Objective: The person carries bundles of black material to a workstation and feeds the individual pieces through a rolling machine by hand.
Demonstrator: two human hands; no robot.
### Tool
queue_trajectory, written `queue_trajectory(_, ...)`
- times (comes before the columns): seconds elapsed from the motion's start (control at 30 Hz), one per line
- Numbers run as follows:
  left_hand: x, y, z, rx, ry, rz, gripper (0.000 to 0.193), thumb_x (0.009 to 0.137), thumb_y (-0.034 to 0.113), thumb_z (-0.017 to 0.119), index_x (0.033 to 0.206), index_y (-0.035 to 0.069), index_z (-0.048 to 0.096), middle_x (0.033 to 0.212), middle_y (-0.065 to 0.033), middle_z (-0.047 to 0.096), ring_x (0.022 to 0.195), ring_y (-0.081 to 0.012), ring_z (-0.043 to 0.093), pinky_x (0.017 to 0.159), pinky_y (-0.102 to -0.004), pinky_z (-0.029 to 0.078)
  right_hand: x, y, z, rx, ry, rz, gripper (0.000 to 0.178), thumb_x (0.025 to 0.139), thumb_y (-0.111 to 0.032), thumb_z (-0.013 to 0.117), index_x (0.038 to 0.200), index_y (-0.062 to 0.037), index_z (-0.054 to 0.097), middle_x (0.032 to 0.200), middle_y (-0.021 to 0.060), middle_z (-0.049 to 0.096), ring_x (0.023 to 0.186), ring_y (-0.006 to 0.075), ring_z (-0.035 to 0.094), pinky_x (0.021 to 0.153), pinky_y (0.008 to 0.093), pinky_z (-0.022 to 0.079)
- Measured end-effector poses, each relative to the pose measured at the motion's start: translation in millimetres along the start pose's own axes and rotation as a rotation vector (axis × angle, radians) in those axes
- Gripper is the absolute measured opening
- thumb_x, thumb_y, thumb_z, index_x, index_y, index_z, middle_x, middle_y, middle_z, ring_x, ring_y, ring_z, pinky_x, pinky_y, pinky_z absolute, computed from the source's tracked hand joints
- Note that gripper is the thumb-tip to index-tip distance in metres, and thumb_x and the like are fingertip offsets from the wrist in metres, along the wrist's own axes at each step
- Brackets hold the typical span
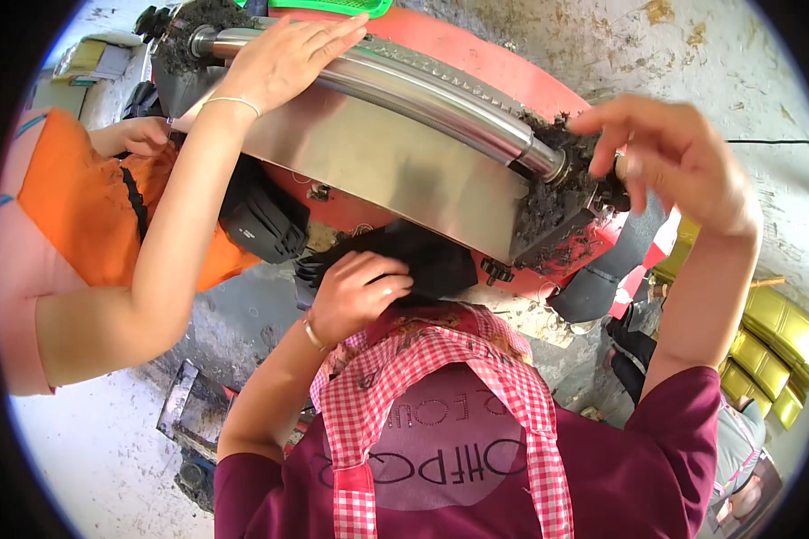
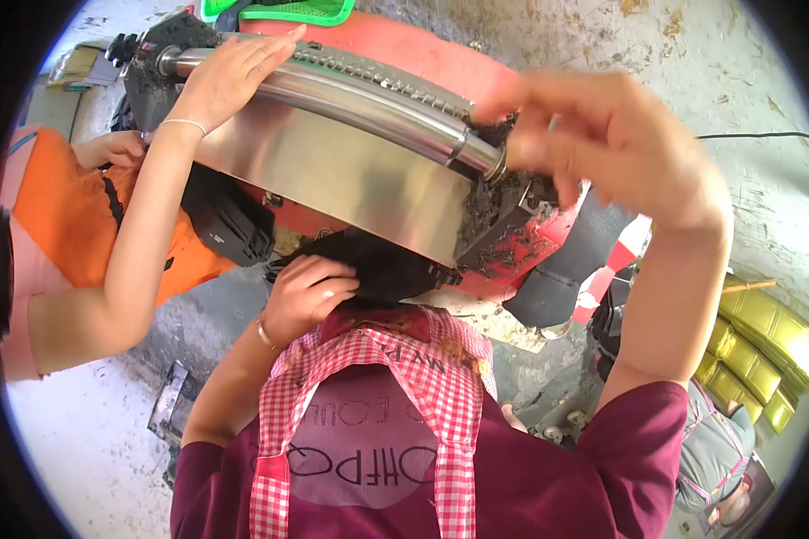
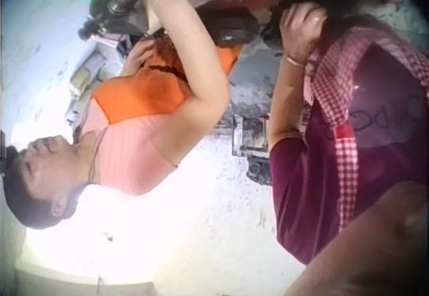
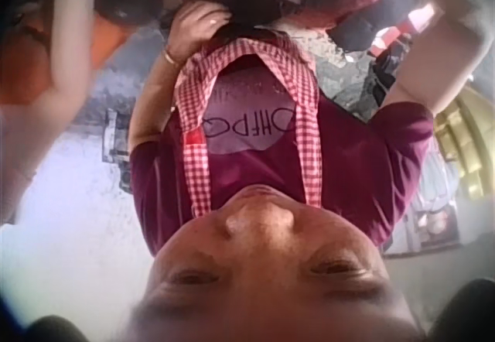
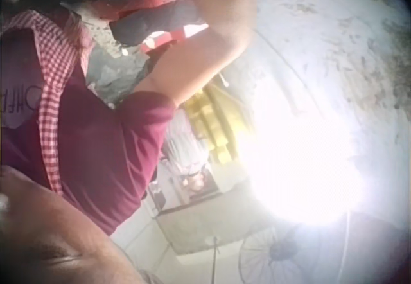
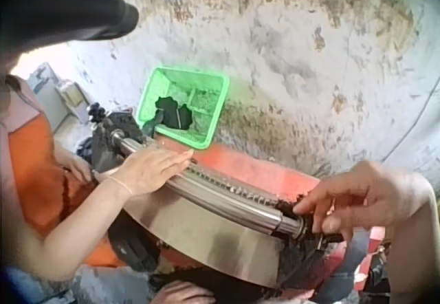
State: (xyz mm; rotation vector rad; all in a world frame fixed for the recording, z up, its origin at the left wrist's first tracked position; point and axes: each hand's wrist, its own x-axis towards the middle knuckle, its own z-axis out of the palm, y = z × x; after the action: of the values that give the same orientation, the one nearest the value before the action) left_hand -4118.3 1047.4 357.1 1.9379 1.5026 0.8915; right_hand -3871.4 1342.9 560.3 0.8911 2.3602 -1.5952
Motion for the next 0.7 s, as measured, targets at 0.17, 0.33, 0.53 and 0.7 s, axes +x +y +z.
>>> queue_trajectory(0.17, 12.1, 34.5, -31.8, -0.290, 0.255, -0.297, 0.018, 0.089, 0.002, 0.077, 0.104, 0.000, 0.068, 0.096, -0.0121, 0.074, 0.075, -0.0195, 0.072, 0.073, -0.0309, 0.056, 80.7, 24.8, -28.2, -0.035, 0.026, -0.145, 0.033, 0.104, -0.027, 0.060, 0.126, -0.0033, 0.068, 0.102, 0.0056, 0.071, 0.081, 0.0091, 0.067, 0.062, 0.0234, 0.053)
queue_trajectory(0.33, 52.9, 5.2, -30.9, -0.422, 0.319, -0.530, 0.039, 0.095, 0.008, 0.073, 0.127, -0.003, 0.053, 0.091, -0.0140, 0.072, 0.070, -0.0183, 0.069, 0.066, -0.0296, 0.052, 150.8, 61.1, -3.1, -0.131, -0.240, -0.142, 0.035, 0.104, -0.026, 0.057, 0.125, -0.0002, 0.066, 0.113, 0.0096, 0.068, 0.101, 0.0165, 0.066, 0.085, 0.0336, 0.057)
queue_trajectory(0.53, 127.2, 6.5, -37.7, -0.041, 0.211, -0.547, 0.053, 0.081, 0.014, 0.089, 0.120, -0.002, 0.056, 0.081, -0.0117, 0.065, 0.065, -0.0113, 0.059, 0.061, -0.0296, 0.049, 174.2, 66.2, 21.9, -0.121, -0.344, -0.009, 0.040, 0.102, -0.028, 0.057, 0.129, 0.0006, 0.061, 0.122, 0.0122, 0.064, 0.106, 0.0201, 0.065, 0.090, 0.0369, 0.058)
queue_trajectory(0.7, 71.2, 4.2, -65.9, -0.623, 0.107, -0.685, 0.045, 0.072, 0.003, 0.092, 0.107, -0.002, 0.064, 0.086, -0.0005, 0.071, 0.072, -0.0031, 0.061, 0.062, -0.0202, 0.049, 170.4, 70.9, 5.0, -0.011, -0.224, 0.111, 0.034, 0.101, -0.031, 0.063, 0.122, -0.0047, 0.068, 0.101, -0.0013, 0.068, 0.095, 0.0090, 0.062, 0.081, 0.0294, 0.054)
